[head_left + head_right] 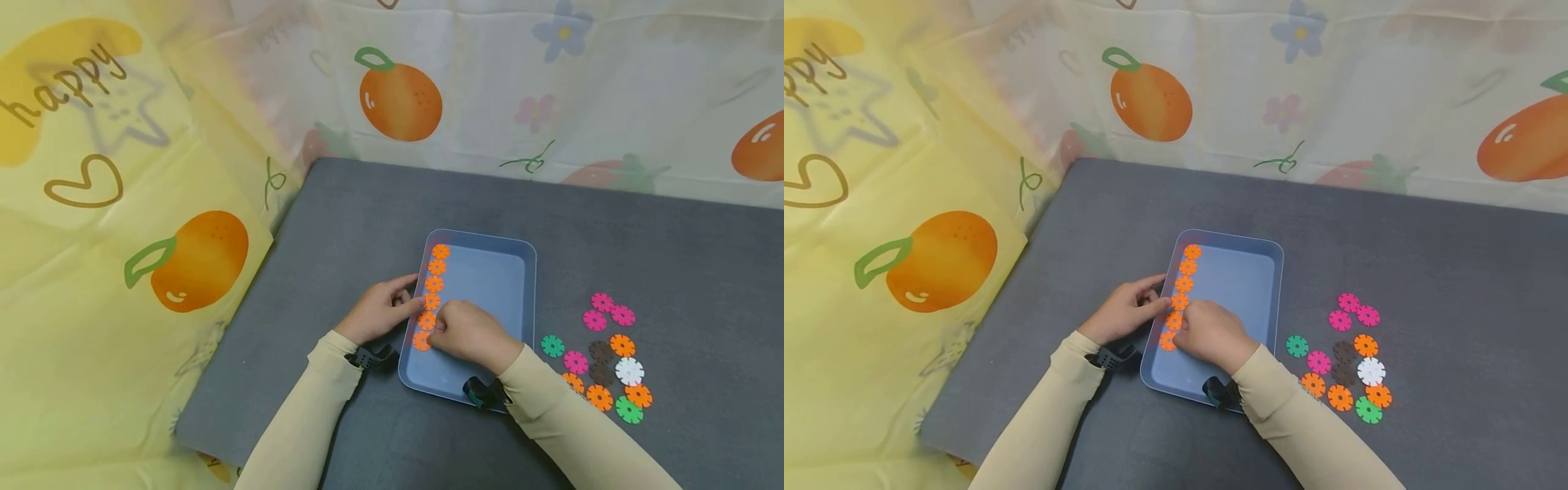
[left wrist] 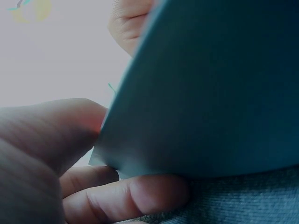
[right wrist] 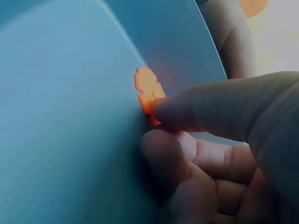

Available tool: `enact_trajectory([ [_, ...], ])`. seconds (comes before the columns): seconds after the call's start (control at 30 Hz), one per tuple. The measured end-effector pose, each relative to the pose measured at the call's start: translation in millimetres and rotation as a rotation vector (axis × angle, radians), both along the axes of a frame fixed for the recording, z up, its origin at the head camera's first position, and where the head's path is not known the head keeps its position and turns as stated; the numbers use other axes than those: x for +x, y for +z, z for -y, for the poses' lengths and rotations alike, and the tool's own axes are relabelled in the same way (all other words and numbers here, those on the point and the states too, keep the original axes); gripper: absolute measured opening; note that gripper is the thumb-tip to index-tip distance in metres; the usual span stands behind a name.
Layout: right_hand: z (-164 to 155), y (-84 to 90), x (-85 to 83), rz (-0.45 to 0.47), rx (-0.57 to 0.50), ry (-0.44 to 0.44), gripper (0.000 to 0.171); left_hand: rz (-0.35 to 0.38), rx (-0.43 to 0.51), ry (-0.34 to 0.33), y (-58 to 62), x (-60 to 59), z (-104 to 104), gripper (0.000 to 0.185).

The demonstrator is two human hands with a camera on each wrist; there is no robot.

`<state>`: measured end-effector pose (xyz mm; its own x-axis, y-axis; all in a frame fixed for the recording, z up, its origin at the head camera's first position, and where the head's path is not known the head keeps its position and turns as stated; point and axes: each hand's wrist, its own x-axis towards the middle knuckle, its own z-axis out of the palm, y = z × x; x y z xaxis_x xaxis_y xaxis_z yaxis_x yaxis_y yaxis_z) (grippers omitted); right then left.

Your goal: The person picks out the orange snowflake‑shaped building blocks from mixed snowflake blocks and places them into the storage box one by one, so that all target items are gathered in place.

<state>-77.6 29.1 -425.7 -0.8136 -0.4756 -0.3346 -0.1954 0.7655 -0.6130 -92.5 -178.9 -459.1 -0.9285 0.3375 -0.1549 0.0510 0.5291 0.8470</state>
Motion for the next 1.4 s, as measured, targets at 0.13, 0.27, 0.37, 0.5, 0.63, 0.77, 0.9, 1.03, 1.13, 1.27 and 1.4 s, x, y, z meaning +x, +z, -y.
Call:
enact_trajectory([
  [0.13,-1,0.3,2.0,0.013,-0.014,-0.012,0.048,0.003,-0.001,0.002,-2.0,0.2,0,0.057],
  [0.27,-5,3.3,7.0,0.011,-0.034,-0.015,0.048,0.007,0.0,0.004,-3.6,0.7,-1,0.058],
  [0.37,-11,7.8,12.2,-0.021,-0.039,-0.011,0.044,0.008,-0.003,0.006,-3.4,1.3,-1,0.058],
  [0.5,-21,18.6,19.5,-0.057,-0.026,-0.014,0.037,0.007,-0.005,0.006,-2.2,1.8,-1,0.057],
  [0.63,-35,30.1,26.7,-0.079,-0.008,-0.032,0.032,0.007,-0.011,0.01,-2.3,1.9,0,0.057],
  [0.77,-50,38.2,34.3,-0.097,-0.01,-0.055,0.033,0.008,-0.021,0.014,-3.5,2.1,0,0.057],
  [0.9,-70,44.2,40.3,-0.098,0.007,-0.09,0.032,0.01,-0.024,0.013,-3.9,2.9,0,0.057],
  [1.03,-93,46.0,44.4,-0.102,0.032,-0.126,0.029,0.016,-0.012,0.008,-3.7,3.1,0,0.057],
  [1.13,-111,43.3,47.3,-0.112,0.028,-0.146,0.026,0.021,-0.001,0.005,-3.0,2.3,1,0.059],
  [1.27,-134,39.6,51.5,-0.054,0.022,-0.196,0.02,0.022,0.003,0.002,-1.2,0.9,1,0.059],
  [1.4,-154,32.8,57.3,-0.02,0.043,-0.237,0.017,0.022,0.0,0.006,-0.4,0.9,0,0.058],
])
